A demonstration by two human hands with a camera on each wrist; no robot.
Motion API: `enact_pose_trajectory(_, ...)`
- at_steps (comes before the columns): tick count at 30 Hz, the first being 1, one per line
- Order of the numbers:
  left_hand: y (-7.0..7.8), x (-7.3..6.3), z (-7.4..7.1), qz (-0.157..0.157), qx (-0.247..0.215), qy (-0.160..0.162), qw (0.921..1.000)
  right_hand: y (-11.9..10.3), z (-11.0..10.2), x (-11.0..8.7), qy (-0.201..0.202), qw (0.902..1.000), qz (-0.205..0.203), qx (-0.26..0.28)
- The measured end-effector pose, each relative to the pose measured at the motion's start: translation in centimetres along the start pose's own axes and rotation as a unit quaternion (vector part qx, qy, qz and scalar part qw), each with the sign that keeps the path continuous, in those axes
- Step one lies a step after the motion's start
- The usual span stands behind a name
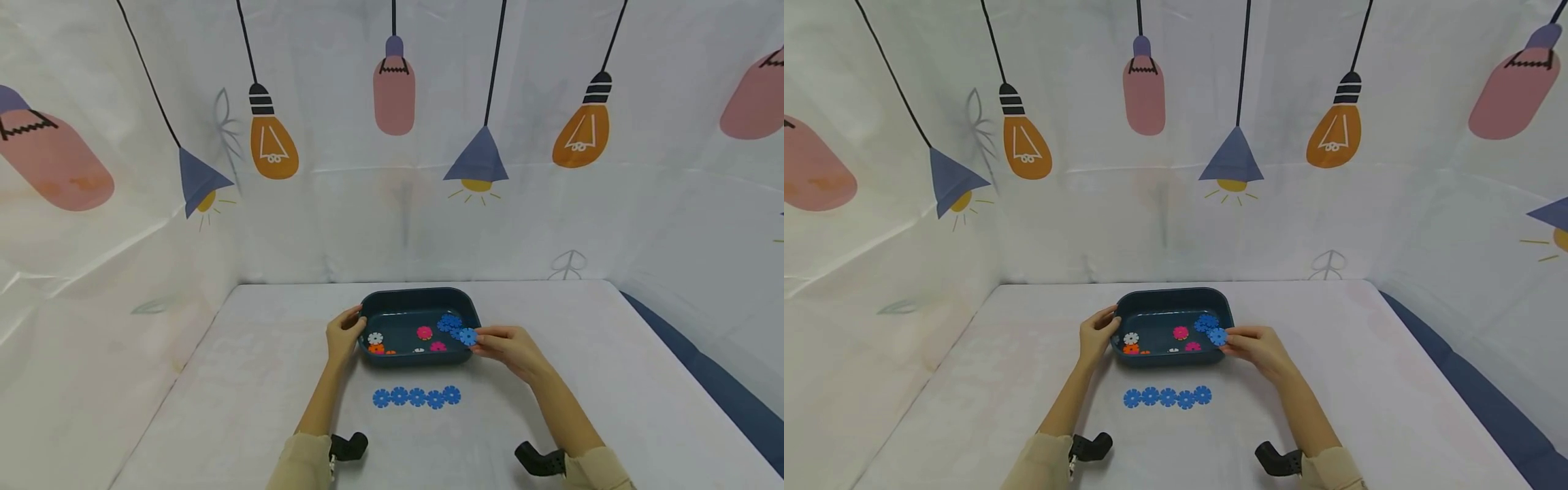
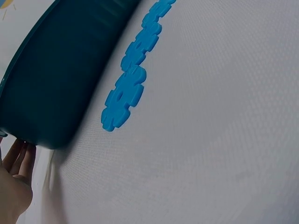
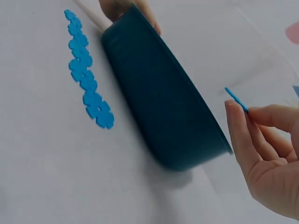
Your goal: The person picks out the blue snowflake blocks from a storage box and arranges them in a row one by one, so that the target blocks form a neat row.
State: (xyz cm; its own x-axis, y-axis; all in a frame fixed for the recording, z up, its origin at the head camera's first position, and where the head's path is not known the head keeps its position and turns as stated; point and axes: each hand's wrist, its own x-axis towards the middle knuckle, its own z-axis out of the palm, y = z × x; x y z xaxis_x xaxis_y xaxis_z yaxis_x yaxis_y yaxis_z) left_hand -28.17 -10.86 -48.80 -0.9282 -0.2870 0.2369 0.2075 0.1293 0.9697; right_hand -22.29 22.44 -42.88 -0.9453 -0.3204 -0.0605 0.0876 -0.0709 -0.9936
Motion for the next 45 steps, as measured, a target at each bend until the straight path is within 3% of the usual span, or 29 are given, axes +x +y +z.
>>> enact_pose_trajectory(8,0.1,-0.1,0.1,-0.006,-0.002,0.002,1.0,1.1,-1.8,-2.3,-0.03,0.9995,0.007,-0.01)
enact_pose_trajectory(14,0.5,-0.2,0.0,-0.004,-0.004,-0.002,1.0,2.6,-2.4,-3.3,-0.021,0.9986,0.034,-0.035)
enact_pose_trajectory(20,0.9,-0.4,-0.1,0.003,0.0,-0.005,1.0,3.9,-2.3,-3.4,-0.013,0.9971,0.051,-0.056)
enact_pose_trajectory(22,0.0,-0.1,0.1,0.003,0.007,0.001,1.0,4.3,-2.1,-3.4,-0.012,0.9968,0.053,-0.059)
enact_pose_trajectory(28,-0.1,-0.1,0.1,0.0,0.003,-0.002,1.0,5.1,-1.6,-3.3,0.013,0.9948,0.065,-0.078)
enact_pose_trajectory(45,0.4,-0.1,0.0,-0.003,-0.008,-0.008,0.9999,5.1,-0.3,-3.4,0.05,0.9868,0.069,-0.137)
